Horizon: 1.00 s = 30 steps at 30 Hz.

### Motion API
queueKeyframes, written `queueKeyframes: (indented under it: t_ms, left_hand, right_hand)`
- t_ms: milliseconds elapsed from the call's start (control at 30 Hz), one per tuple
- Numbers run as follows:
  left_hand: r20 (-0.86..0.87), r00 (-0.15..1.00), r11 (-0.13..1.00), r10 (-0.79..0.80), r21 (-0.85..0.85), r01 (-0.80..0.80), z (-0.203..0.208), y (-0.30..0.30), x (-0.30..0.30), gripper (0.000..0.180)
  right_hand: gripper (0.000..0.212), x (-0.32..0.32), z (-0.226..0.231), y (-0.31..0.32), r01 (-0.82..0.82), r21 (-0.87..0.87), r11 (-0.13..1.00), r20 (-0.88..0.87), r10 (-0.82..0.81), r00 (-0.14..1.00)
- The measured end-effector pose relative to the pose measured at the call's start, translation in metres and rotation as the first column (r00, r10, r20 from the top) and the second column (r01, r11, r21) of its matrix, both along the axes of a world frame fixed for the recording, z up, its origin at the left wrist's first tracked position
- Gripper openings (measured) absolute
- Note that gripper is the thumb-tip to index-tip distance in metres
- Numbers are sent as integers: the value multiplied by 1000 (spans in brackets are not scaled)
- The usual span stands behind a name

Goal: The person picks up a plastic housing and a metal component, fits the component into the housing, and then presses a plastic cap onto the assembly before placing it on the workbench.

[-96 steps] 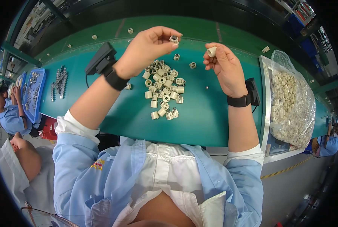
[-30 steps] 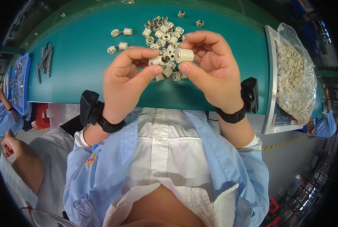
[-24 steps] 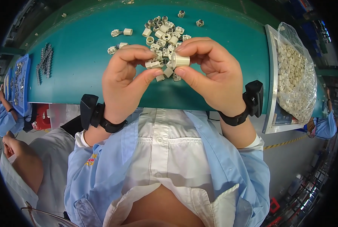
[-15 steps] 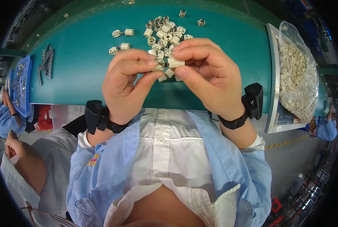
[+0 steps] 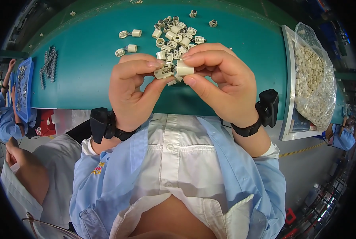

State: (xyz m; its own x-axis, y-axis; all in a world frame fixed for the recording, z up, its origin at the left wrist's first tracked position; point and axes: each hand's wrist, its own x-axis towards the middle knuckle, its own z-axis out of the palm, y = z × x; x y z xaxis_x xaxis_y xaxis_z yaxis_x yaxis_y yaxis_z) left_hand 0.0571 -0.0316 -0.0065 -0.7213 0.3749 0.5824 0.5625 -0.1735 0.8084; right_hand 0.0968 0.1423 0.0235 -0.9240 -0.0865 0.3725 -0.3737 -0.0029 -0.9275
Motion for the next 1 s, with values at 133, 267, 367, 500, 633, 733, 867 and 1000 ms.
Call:
queueKeyframes:
  t_ms: [133,267,367,500,633,733,867,1000]
  left_hand:
    - [-77,997,999,0,-38,-3,-1,1,0,40]
    - [-110,993,998,36,-41,-40,-1,1,1,37]
    - [-131,991,995,12,-94,-24,0,-2,2,36]
    - [-3,1000,997,-15,-73,14,1,-4,2,36]
    - [-11,1000,995,2,-102,-3,0,-3,0,35]
    - [-61,996,997,67,-26,-69,-2,2,-5,28]
    - [-91,991,994,97,55,-92,-10,9,-10,25]
    - [-226,970,992,85,-76,-105,-7,3,-16,31]
  right_hand:
    - [23,1,2,0,-7,32,999,41,6,999]
    - [22,-1,-2,-2,5,4,1000,-44,-4,999]
    - [22,-4,-3,2,-16,61,998,-95,22,995]
    - [22,-5,-1,7,-22,203,979,-159,55,986]
    - [22,-7,-5,7,1,262,965,-185,49,981]
    - [22,-10,-6,5,-13,201,979,-136,41,990]
    - [22,-14,-8,5,-97,46,994,16,96,995]
    - [24,-15,-8,8,-178,18,984,115,175,978]
